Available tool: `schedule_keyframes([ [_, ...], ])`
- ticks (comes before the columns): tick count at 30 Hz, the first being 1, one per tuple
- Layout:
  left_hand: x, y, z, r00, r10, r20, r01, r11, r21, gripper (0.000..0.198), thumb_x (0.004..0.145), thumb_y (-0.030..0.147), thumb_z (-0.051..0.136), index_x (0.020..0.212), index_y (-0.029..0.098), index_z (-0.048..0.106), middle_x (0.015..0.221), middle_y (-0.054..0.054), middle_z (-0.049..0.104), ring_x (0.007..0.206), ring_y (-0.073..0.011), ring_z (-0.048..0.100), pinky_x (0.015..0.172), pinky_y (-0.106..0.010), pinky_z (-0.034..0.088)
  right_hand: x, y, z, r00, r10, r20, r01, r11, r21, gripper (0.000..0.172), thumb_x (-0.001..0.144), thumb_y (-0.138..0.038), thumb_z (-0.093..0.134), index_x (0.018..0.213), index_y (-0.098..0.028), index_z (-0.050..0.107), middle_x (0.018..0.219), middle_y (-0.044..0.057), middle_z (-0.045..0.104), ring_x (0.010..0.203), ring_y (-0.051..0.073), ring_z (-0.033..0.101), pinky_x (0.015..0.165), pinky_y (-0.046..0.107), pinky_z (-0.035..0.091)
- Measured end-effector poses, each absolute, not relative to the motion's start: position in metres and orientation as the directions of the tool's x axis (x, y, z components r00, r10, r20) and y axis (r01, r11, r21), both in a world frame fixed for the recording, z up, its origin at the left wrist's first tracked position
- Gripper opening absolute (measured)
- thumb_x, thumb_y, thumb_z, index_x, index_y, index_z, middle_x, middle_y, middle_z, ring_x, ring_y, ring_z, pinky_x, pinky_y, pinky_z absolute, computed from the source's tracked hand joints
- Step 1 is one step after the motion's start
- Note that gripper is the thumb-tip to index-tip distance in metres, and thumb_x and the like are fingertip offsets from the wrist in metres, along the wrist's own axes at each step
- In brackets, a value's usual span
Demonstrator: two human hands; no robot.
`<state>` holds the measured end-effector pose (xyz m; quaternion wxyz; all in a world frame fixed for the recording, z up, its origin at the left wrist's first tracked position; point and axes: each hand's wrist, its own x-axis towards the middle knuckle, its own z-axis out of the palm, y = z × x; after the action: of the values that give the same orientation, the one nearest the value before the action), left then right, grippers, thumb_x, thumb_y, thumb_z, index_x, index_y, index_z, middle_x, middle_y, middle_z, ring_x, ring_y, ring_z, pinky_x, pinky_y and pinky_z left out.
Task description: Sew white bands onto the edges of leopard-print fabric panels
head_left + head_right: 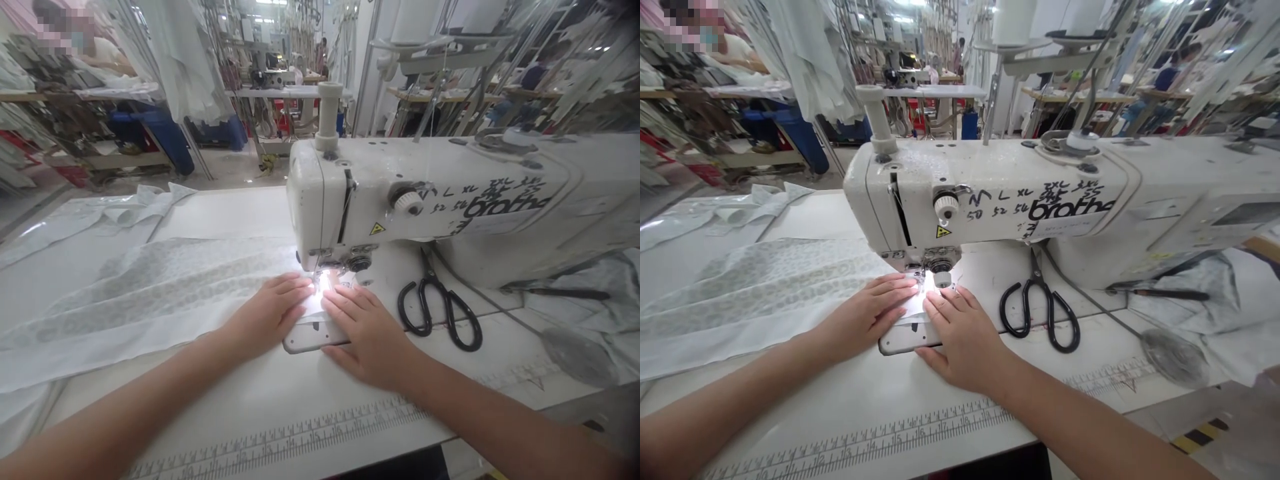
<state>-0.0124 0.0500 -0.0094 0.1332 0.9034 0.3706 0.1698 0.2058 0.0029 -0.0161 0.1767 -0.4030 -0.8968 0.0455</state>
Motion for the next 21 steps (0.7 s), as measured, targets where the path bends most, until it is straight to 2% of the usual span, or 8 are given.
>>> schedule_keyframes([
  [10, -0.013, 0.051, -0.005, 0.702, 0.685, 0.193, 0.617, -0.721, 0.316, 0.032, 0.091, 0.023, 0.038, 0.120, 0.020, 0.052, 0.127, -0.004, 0.053, 0.125, -0.0215, 0.038, 0.105, -0.041, 0.034, 0.204, 0.003, -0.014, -0.609, 0.747, 0.267, 0.710, 0.663, -0.236, 0.059, 0.086, -0.044, 0.047, 0.131, -0.006, 0.044, 0.133, 0.014, 0.046, 0.123, 0.031, 0.037, 0.106, 0.051, 0.028],
  [14, -0.015, 0.047, -0.001, 0.758, 0.624, 0.188, 0.536, -0.761, 0.366, 0.030, 0.092, 0.022, 0.037, 0.115, 0.022, 0.056, 0.121, -0.005, 0.056, 0.121, -0.0205, 0.042, 0.102, -0.040, 0.037, 0.206, 0.000, -0.014, -0.627, 0.723, 0.291, 0.684, 0.689, -0.238, 0.058, 0.085, -0.043, 0.049, 0.128, -0.004, 0.047, 0.132, 0.015, 0.047, 0.124, 0.031, 0.035, 0.106, 0.049, 0.029],
  [17, -0.018, 0.042, 0.002, 0.786, 0.599, 0.152, 0.497, -0.759, 0.419, 0.031, 0.092, 0.023, 0.038, 0.119, 0.024, 0.054, 0.122, -0.004, 0.056, 0.117, -0.0192, 0.044, 0.101, -0.037, 0.039, 0.208, -0.004, -0.014, -0.647, 0.700, 0.301, 0.663, 0.712, -0.230, 0.056, 0.085, -0.042, 0.050, 0.127, -0.004, 0.048, 0.131, 0.016, 0.048, 0.125, 0.030, 0.034, 0.105, 0.048, 0.031],
  [21, -0.021, 0.043, 0.002, 0.803, 0.573, 0.166, 0.470, -0.778, 0.416, 0.032, 0.092, 0.024, 0.039, 0.120, 0.023, 0.053, 0.123, -0.005, 0.055, 0.118, -0.0204, 0.043, 0.101, -0.038, 0.037, 0.209, -0.007, -0.014, -0.652, 0.699, 0.295, 0.668, 0.713, -0.215, 0.056, 0.085, -0.041, 0.050, 0.128, -0.005, 0.046, 0.130, 0.015, 0.048, 0.126, 0.030, 0.034, 0.104, 0.048, 0.033],
])
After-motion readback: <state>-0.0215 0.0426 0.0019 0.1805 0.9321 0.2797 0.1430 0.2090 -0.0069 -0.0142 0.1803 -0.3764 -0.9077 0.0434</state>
